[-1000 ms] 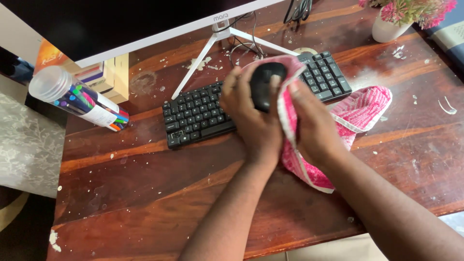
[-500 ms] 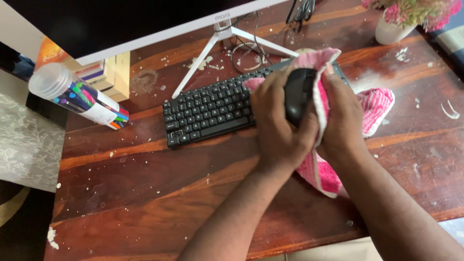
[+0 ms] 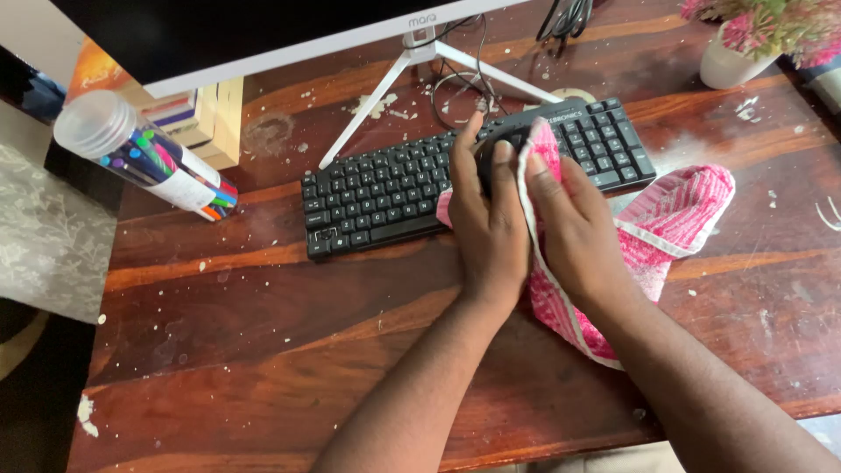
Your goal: The person wipes a computer keyboard, monitor, a small potted plant, a mouse, and a notebook with a pink and white cloth. The person moves the plant aside to clean the area underneath, then returns it. The person wipes each item individually and places them back on the desk.
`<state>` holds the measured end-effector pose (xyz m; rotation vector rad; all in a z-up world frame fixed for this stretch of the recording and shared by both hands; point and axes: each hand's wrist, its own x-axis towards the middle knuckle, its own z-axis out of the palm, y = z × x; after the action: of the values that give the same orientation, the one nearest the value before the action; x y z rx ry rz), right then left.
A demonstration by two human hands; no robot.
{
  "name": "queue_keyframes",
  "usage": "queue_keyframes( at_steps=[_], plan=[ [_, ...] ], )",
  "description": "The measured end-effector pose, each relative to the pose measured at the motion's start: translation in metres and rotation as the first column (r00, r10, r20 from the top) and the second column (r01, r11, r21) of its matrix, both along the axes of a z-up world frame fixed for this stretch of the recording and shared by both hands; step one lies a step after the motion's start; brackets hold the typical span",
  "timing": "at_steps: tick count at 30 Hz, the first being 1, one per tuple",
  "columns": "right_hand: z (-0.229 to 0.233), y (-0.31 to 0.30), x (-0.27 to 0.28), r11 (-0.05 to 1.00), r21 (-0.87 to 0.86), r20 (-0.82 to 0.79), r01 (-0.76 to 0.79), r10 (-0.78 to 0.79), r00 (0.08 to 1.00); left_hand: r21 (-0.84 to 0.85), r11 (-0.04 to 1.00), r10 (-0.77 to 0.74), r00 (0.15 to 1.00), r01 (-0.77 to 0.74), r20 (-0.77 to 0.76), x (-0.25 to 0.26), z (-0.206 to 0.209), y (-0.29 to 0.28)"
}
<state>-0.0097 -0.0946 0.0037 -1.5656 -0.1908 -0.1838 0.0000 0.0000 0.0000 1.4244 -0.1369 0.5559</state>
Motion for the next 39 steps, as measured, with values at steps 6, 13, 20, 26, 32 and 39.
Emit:
queue_keyframes(
  at_steps=[6, 13, 20, 26, 32, 39],
  plan=[
    [0.000, -0.008, 0.004, 0.996, 0.045, 0.031, 0.078, -0.080, 0.996, 0.082, 0.993, -0.091, 0.995, 0.087, 0.045, -0.008, -0.008, -0.009],
    [0.003, -0.037, 0.013, 0.937, -0.109, -0.016, 0.331, -0.334, 0.942, 0.169, 0.934, -0.345, 0.918, 0.315, 0.196, -0.003, -0.011, 0.002],
    [-0.019, -0.053, 0.028, 0.941, -0.066, 0.058, 0.333, -0.330, 0.942, 0.172, 0.922, -0.377, 0.902, 0.346, 0.209, 0.013, -0.018, 0.008],
    [-0.002, -0.047, 0.022, 0.985, 0.133, 0.048, 0.113, -0.120, 0.992, 0.189, 0.939, -0.326, 0.921, 0.289, 0.212, 0.021, -0.025, 0.004],
    [0.017, -0.038, 0.017, 0.792, 0.575, -0.096, -0.207, 0.317, 0.943, 0.113, 0.887, -0.462, 0.863, 0.448, 0.202, 0.033, -0.025, 0.024],
    [-0.011, -0.047, 0.030, 0.999, 0.013, 0.196, 0.048, -0.049, 0.979, 0.039, 0.891, -0.453, 0.876, 0.453, 0.164, 0.032, -0.028, 0.022]
  ],
)
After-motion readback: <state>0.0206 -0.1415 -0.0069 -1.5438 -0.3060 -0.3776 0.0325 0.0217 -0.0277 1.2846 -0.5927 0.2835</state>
